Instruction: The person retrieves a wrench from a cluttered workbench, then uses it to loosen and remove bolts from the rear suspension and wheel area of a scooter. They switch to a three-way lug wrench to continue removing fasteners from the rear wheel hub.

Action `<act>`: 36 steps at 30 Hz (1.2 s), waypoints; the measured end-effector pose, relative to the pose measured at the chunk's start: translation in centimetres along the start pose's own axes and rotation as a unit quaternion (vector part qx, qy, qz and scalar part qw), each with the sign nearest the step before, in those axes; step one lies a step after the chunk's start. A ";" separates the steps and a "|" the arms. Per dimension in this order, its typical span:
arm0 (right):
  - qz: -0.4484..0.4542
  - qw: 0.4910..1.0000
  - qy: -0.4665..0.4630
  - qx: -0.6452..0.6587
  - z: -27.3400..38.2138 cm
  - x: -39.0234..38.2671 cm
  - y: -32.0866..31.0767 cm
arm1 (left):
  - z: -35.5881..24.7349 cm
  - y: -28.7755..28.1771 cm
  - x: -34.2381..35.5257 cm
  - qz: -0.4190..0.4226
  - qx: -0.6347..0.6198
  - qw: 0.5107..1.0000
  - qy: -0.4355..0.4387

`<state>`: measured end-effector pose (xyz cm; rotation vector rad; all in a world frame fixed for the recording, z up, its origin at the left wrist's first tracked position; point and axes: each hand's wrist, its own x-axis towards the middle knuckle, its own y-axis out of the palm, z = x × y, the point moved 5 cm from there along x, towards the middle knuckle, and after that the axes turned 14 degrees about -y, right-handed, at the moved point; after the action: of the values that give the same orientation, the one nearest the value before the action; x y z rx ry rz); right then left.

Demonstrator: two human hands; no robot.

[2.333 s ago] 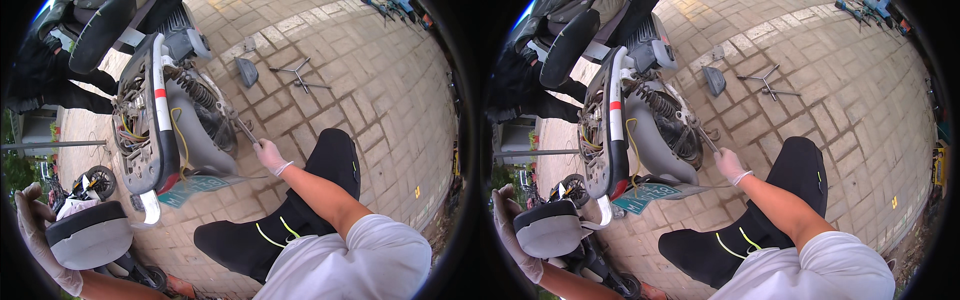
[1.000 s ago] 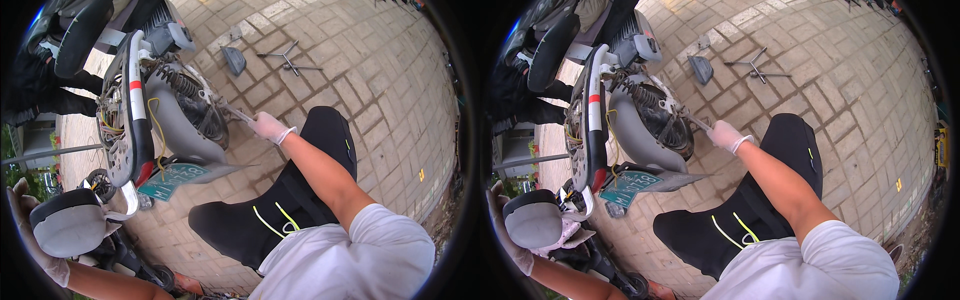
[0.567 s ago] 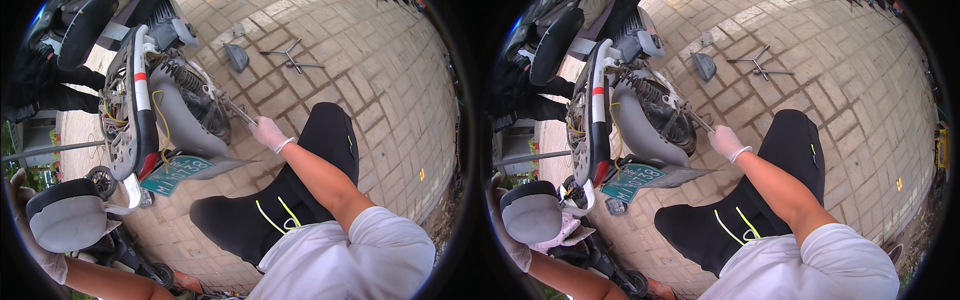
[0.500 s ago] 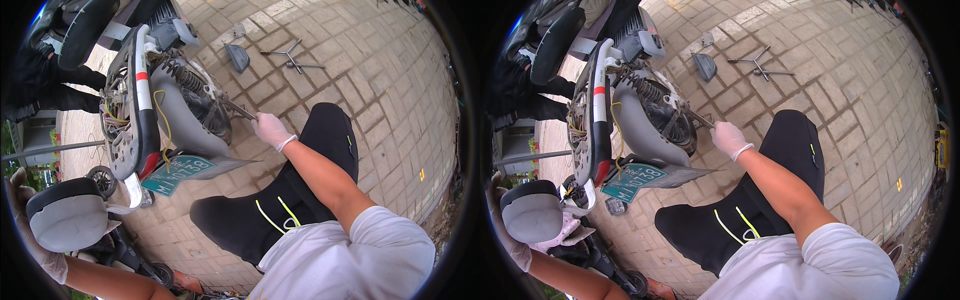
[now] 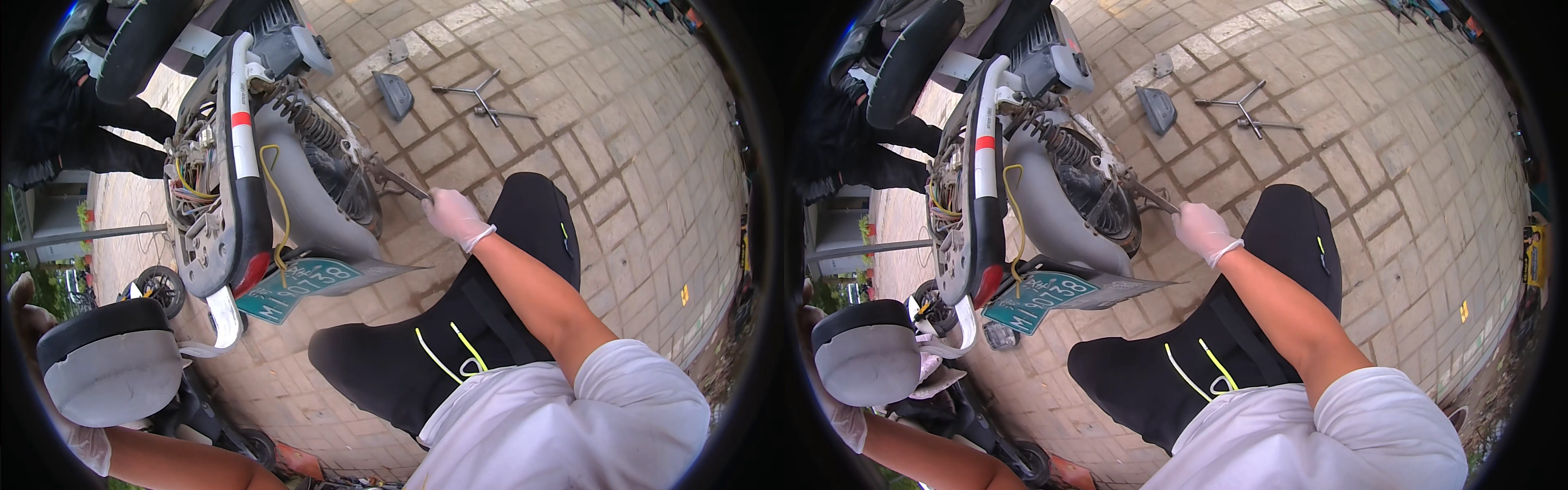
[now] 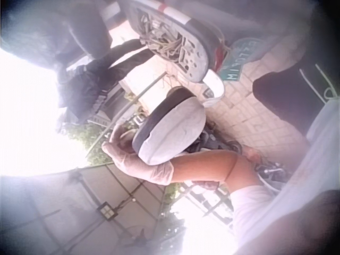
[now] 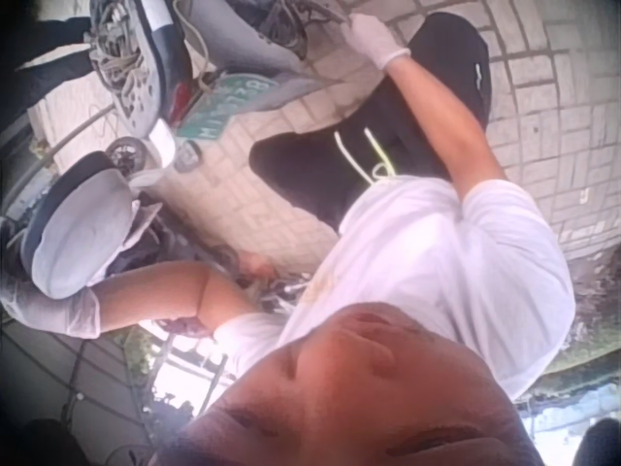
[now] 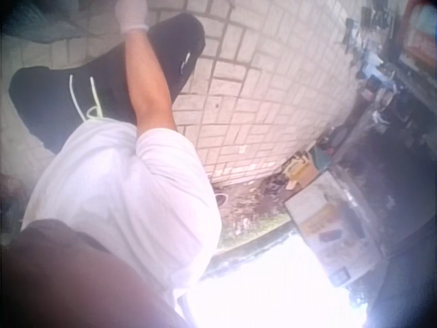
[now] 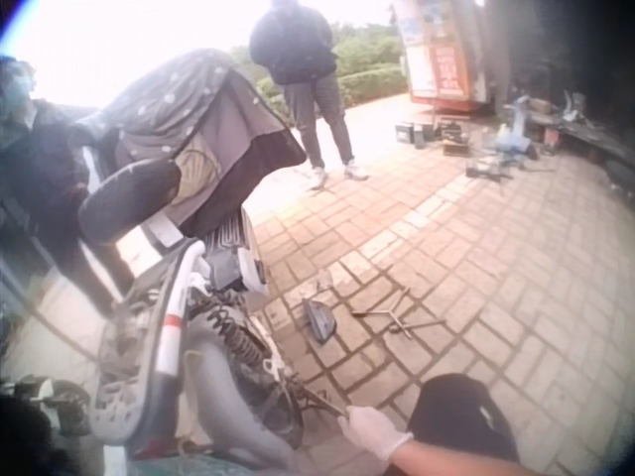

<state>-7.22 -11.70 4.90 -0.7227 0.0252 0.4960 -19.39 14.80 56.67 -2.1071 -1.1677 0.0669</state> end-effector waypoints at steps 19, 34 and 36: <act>-0.027 0.997 -0.033 -0.069 -0.2 0.5 0.1 | -0.4 0.7 -1.6 -0.044 -0.153 0.976 -0.150; -0.068 0.988 0.024 0.135 -2.1 -0.3 3.8 | -0.6 0.4 -0.5 0.005 0.013 1.000 0.001; -0.041 0.990 0.013 0.132 -1.9 -0.2 2.7 | -0.7 0.7 -0.7 -0.006 0.014 1.000 0.013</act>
<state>-8.29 -11.27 1.77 -0.4682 0.0829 0.3950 -19.02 13.67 56.62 -2.0700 -1.1585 0.0504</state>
